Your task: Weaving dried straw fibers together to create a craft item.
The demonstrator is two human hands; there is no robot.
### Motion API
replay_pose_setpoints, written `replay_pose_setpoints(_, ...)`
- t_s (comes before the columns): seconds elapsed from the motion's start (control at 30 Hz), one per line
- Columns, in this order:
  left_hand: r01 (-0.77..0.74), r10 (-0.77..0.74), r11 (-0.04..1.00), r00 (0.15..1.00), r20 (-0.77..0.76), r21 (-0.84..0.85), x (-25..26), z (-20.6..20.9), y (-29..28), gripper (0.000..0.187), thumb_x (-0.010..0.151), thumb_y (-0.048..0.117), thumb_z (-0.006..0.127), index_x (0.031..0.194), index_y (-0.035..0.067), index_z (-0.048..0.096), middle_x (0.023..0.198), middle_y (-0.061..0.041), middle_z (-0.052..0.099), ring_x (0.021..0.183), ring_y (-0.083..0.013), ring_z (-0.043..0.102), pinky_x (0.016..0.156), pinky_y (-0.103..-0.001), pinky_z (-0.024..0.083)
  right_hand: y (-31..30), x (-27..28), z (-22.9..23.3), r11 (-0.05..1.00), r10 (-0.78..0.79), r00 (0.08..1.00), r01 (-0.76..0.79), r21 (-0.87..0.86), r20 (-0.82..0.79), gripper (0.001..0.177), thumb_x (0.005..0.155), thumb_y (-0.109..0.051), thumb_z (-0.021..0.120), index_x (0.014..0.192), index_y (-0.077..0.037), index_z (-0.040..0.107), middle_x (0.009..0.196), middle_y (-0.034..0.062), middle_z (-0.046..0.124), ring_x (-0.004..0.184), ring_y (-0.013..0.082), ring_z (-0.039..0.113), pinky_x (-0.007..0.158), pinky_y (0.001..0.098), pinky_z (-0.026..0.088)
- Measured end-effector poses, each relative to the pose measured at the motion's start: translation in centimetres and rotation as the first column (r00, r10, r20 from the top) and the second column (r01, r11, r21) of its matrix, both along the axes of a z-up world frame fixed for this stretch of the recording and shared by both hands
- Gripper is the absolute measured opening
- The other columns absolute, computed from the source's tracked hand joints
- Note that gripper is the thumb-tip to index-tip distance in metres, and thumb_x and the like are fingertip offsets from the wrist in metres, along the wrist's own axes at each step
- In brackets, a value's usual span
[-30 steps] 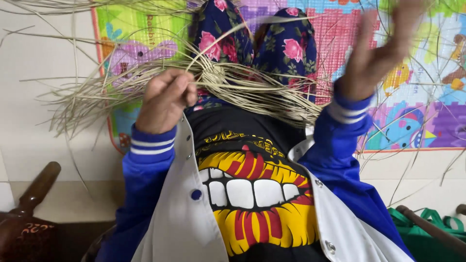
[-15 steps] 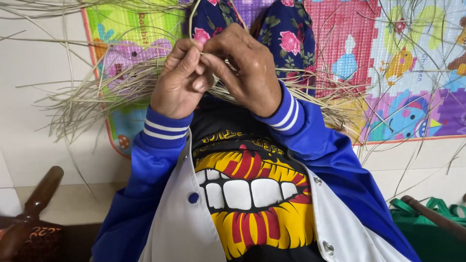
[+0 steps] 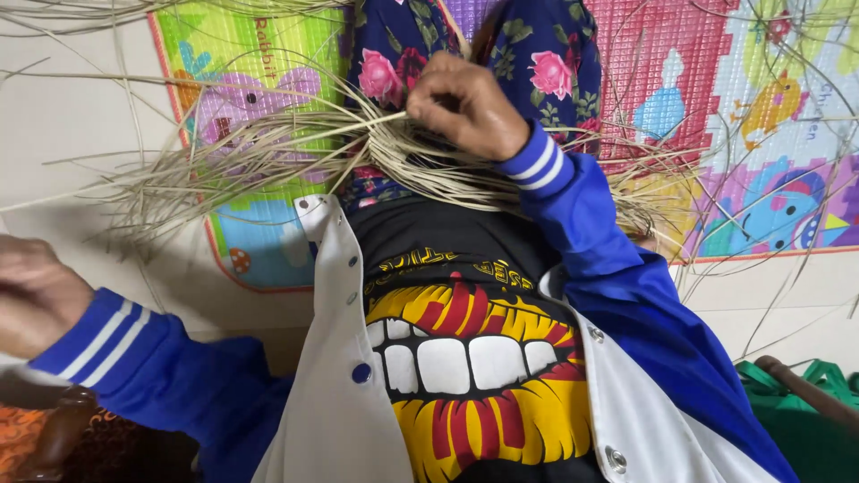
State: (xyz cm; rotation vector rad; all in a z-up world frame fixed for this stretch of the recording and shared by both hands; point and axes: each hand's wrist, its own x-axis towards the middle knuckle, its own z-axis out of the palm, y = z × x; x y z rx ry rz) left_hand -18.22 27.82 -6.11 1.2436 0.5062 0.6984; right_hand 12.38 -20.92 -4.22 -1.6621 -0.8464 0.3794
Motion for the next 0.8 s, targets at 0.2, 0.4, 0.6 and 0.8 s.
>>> replay_pose_setpoints(0.2, 0.407, 0.354, 0.489, 0.716, -0.602, 0.772, 4.1, -0.9, -6.6, 0.022, 0.115, 0.015, 0.087, 0.11, -0.001, 0.074, 0.09, -0.014, 0.075, 0.059, -0.0157, 0.065, 0.047, -0.027, 0.052, 1.3, 0.6, -4.3, 0.991, 0.011, 0.993, -0.026, -0.128, -0.117, 0.005, 0.092, 0.006, 0.075, 0.089, 0.002, 0.073, 0.08, 0.0068, 0.063, 0.064, 0.0128, 0.055, 0.06, 0.0246, 0.049)
replay_pose_setpoints(0.4, 0.501, 0.073, 0.626, 0.725, -0.684, 0.598, 12.6, 2.2, -15.0, 0.054, 0.117, 0.031, 0.078, 0.135, -0.006, 0.043, 0.084, -0.007, 0.072, 0.061, -0.016, 0.062, 0.057, -0.025, 0.049, 1.6, 0.3, -6.4, 0.992, -0.052, 0.988, 0.035, -0.118, -0.142, 0.006, 0.091, 0.006, 0.078, 0.089, 0.002, 0.074, 0.077, 0.0051, 0.062, 0.059, 0.0111, 0.048, 0.054, 0.0236, 0.044)
replay_pose_setpoints(0.6, 0.41, -0.207, 0.616, 0.908, -0.364, 0.672, 16.7, 0.7, -22.4, 0.09, 0.112, -0.007, 0.079, 0.168, 0.027, 0.017, 0.16, -0.011, 0.055, 0.1, -0.019, 0.056, 0.078, -0.027, 0.057, 1.7, -1.1, -7.2, 0.993, -0.079, 0.978, 0.059, -0.107, -0.193, 0.012, 0.089, 0.008, 0.078, 0.084, -0.001, 0.072, 0.071, 0.0024, 0.056, 0.058, 0.0107, 0.04, 0.053, 0.0242, 0.04)
replay_pose_setpoints(0.8, 0.491, -0.304, 0.549, 0.871, -0.385, 0.677, 18.3, 2.9, -24.7, 0.037, 0.095, -0.008, 0.074, 0.128, -0.001, 0.06, 0.126, -0.019, 0.067, 0.106, -0.0299, 0.068, 0.097, -0.04, 0.059, 1.5, -1.3, -7.3, 0.992, -0.087, 0.974, 0.065, -0.11, -0.211, 0.013, 0.088, 0.01, 0.076, 0.085, -0.001, 0.07, 0.073, 0.0023, 0.059, 0.055, 0.0097, 0.039, 0.051, 0.0238, 0.038)
